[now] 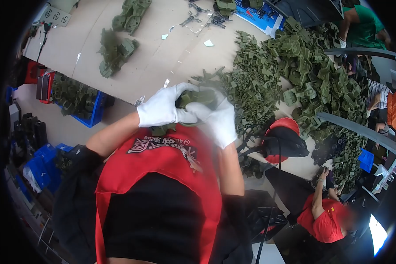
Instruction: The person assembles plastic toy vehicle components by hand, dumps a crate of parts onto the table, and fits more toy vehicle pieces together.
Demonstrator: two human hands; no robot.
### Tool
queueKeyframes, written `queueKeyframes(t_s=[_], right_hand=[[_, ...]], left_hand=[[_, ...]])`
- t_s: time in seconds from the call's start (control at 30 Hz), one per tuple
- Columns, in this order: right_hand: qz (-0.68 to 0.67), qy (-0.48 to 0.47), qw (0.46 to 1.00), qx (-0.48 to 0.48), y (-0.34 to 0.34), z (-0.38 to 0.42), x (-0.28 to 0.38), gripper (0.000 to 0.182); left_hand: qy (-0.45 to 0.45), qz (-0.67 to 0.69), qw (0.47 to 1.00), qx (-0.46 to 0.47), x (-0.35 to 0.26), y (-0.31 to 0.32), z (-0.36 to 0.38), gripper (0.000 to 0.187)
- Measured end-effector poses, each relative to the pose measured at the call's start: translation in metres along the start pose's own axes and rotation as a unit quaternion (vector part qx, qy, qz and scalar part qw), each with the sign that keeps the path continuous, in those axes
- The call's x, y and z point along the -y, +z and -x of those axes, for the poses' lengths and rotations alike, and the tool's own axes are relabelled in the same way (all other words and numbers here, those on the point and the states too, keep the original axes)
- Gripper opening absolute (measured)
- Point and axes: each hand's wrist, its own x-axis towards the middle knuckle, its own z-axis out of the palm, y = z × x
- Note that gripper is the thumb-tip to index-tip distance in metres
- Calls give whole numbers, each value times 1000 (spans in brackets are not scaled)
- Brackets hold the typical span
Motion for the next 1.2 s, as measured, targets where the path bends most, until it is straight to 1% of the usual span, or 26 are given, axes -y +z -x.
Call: queueKeyframes(t_s=[0.07, 0.1, 0.13, 0.2, 0.23, 0.27, 0.3, 0.33, 0.37, 0.4, 0.43, 0.47, 0.53, 0.57, 0.6, 0.67, 0.7, 0.73, 0.83, 0.9, 0.97, 1.03, 1.07, 1.1, 1.13, 1.2], right_hand=[[-70, 6, 997, -19, -11, -7, -11, 43], [-58, -19, 996, -57, -21, -8, -14, 45], [-94, -21, 990, -107, -35, -11, -23, 44], [-218, -62, 967, -116, -54, -11, -38, 44], [-218, -64, 967, -113, -55, -9, -44, 44], [-238, -55, 964, -107, -54, -8, -48, 44], [-258, -44, 960, -100, -52, -4, -50, 43], [-289, -50, 952, -84, -46, 2, -50, 42], [-281, -52, 958, -38, -55, 0, -69, 43], [-271, -54, 961, 8, -55, 0, -70, 46], [-176, -8, 984, -39, -60, 6, -64, 48], [-24, -23, 998, -54, -65, 11, -55, 45], [13, -24, 988, -153, -45, 15, -17, 38], [111, -121, 975, -148, -48, 10, -22, 37], [207, -209, 951, -100, -41, 7, -17, 38], [241, -162, 957, -12, 0, 12, 7, 39], [294, -147, 945, 11, 15, 8, 14, 39], [346, -130, 929, 36, 25, 6, 17, 40], [390, -107, 913, 50, 38, 6, 9, 43], [395, -107, 912, 23, 49, 11, 4, 41], [372, -128, 919, -5, 46, 12, -1, 45], [213, -85, 968, 103, 16, 2, -19, 47], [138, -53, 978, 145, 7, -1, -25, 49], [45, 7, 987, 153, 7, 0, -31, 53], [45, 8, 987, 152, 7, 1, -31, 53], [56, 37, 988, 137, 10, 3, -29, 54]], left_hand=[[-12, -63, 998, 20, -6, -8, -2, 87], [12, -186, 981, -61, -7, -12, 5, 97], [12, -187, 980, -62, 0, -17, 9, 97], [49, 74, 993, -76, 23, -24, 16, 91], [57, 61, 996, -42, 29, -26, 15, 84], [58, 60, 995, -46, 31, -25, 14, 84], [-19, 227, 973, -34, 29, -23, 12, 81], [-94, 388, 917, -20, 27, -21, 11, 79], [-92, 390, 916, 0, 21, -24, 10, 69], [-89, 392, 916, -2, 20, -24, 11, 69], [-68, 329, 942, -6, 19, -23, 11, 67], [-48, 265, 963, -11, 19, -23, 11, 64], [-76, 250, 965, -13, 20, -22, 11, 64], [-101, 233, 967, -10, 20, -22, 11, 64], [-101, 232, 968, -8, 16, -20, 12, 64], [-105, 176, 979, 21, 7, -17, 15, 70], [-89, 215, 973, 12, 6, -11, 18, 75], [-70, 121, 990, 27, 6, -15, 20, 78], [-84, 189, 978, 23, 15, -17, 28, 78], [-97, 84, 992, 14, 22, -18, 30, 67], [-89, 71, 993, 17, 20, -17, 33, 68], [-83, 54, 995, 21, 23, -15, 37, 69], [-60, 122, 990, 41, 30, -11, 37, 68], [-37, 191, 979, 62, 35, -6, 37, 68], [-37, 193, 978, 63, 38, -3, 36, 68], [8, 87, 996, 24, 41, -1, 34, 63]])
